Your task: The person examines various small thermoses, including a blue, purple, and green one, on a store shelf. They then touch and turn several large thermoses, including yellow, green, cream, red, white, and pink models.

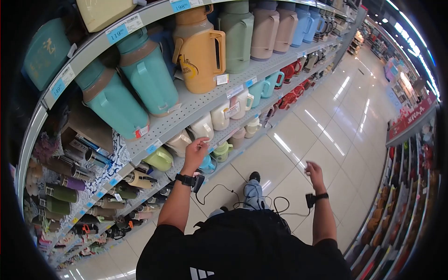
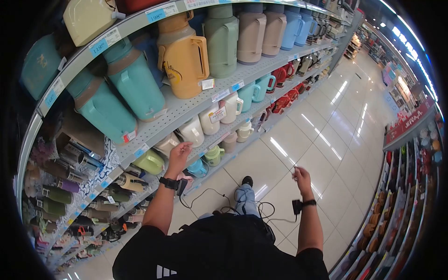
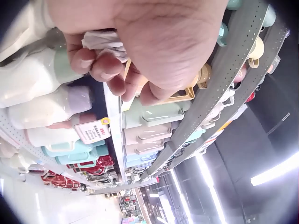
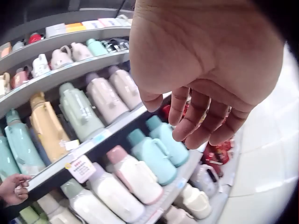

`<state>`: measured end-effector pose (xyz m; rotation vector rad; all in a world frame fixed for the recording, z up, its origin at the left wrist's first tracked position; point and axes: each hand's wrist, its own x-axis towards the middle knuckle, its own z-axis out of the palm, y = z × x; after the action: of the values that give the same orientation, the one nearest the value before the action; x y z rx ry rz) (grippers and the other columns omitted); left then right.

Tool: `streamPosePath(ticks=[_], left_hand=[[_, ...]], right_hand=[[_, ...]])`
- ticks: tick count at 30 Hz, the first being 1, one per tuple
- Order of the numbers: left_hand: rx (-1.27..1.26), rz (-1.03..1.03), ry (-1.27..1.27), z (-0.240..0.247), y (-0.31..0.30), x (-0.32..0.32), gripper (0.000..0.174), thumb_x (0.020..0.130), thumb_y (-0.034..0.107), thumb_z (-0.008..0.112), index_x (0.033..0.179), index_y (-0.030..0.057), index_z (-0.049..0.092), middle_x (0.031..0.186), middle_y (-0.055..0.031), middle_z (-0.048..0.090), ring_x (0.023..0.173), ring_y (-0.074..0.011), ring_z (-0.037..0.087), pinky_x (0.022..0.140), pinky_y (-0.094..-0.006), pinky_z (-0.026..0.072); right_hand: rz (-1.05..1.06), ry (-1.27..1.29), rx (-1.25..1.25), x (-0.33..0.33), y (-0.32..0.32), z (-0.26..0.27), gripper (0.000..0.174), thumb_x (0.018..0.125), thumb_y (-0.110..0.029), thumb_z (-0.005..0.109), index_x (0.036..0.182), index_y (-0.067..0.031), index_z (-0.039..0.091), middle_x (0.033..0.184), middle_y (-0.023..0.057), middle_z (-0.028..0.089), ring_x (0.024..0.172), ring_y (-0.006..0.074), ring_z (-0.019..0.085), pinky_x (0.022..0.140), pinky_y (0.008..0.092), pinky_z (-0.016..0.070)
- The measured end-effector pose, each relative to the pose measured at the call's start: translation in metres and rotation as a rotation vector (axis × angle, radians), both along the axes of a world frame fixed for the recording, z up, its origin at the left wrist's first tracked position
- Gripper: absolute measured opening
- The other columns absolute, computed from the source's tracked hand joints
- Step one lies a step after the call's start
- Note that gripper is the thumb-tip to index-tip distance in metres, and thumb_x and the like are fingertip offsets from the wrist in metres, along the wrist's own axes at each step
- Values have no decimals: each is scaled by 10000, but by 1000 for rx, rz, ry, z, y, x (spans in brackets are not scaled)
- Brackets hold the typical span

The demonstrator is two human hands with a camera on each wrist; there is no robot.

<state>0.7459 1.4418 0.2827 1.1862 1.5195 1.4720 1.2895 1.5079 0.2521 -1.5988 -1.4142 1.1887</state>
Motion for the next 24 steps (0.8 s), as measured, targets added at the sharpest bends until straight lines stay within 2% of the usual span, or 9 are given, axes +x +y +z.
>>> streamPosePath(ticks=[5,6,7,12,16,18,19,22,24], left_hand=[[106,125,-27,26,37,-10,310,920,42,657,1230,37,651,890,45,540,710,-24,478,623,-173,391],[104,152,-22,31,45,-9,310,920,42,657,1230,37,651,890,45,540,710,-24,478,623,-173,391],[114,204,-13,38,53,-9,325,918,45,660,1242,34,641,904,39,541,717,-24,487,632,-173,404],[145,359,57,72,87,5,386,915,67,669,1294,34,599,961,4,567,751,-37,532,663,-188,452],[105,497,220,73,113,7,488,914,94,673,1380,48,537,1167,-88,632,755,-57,566,697,-221,495],[103,550,249,74,126,7,525,911,103,678,1408,52,516,1255,-124,638,762,-65,579,705,-231,504],[90,572,230,76,133,7,569,904,116,687,1434,49,489,1313,-142,616,776,-70,591,712,-233,507],[65,624,254,75,154,2,659,893,162,702,1479,40,427,1376,-174,589,792,-106,629,723,-252,517],[50,667,299,65,166,-8,706,888,195,707,1499,34,393,1381,-188,583,793,-137,655,726,-270,525]], right_hand=[[544,114,201,-128,150,51,310,989,-160,592,1250,5,617,1015,71,689,917,131,646,806,277,518],[633,149,219,-157,173,63,335,1011,-211,584,1259,12,613,1033,55,689,934,121,626,826,272,504],[687,174,285,-186,193,74,307,993,-164,604,1238,21,623,1032,67,686,928,133,639,847,283,517],[963,224,313,-293,253,132,298,1003,-149,583,1255,1,631,1070,53,682,928,125,640,862,273,512],[1059,310,211,-358,291,123,336,1003,-136,569,1312,-8,596,1203,95,665,1045,154,636,927,298,501],[990,491,380,-387,296,113,413,1005,-133,550,1396,-3,518,1360,153,596,1209,198,585,1006,335,470],[989,502,369,-399,297,112,481,995,-120,537,1451,3,445,1445,208,520,1318,248,519,1054,350,433],[937,403,518,-441,318,82,523,976,-110,540,1470,8,415,1437,239,515,1322,279,519,1069,326,409],[985,417,474,-461,329,72,546,964,-106,543,1478,8,401,1433,252,511,1331,288,510,1080,321,394]])
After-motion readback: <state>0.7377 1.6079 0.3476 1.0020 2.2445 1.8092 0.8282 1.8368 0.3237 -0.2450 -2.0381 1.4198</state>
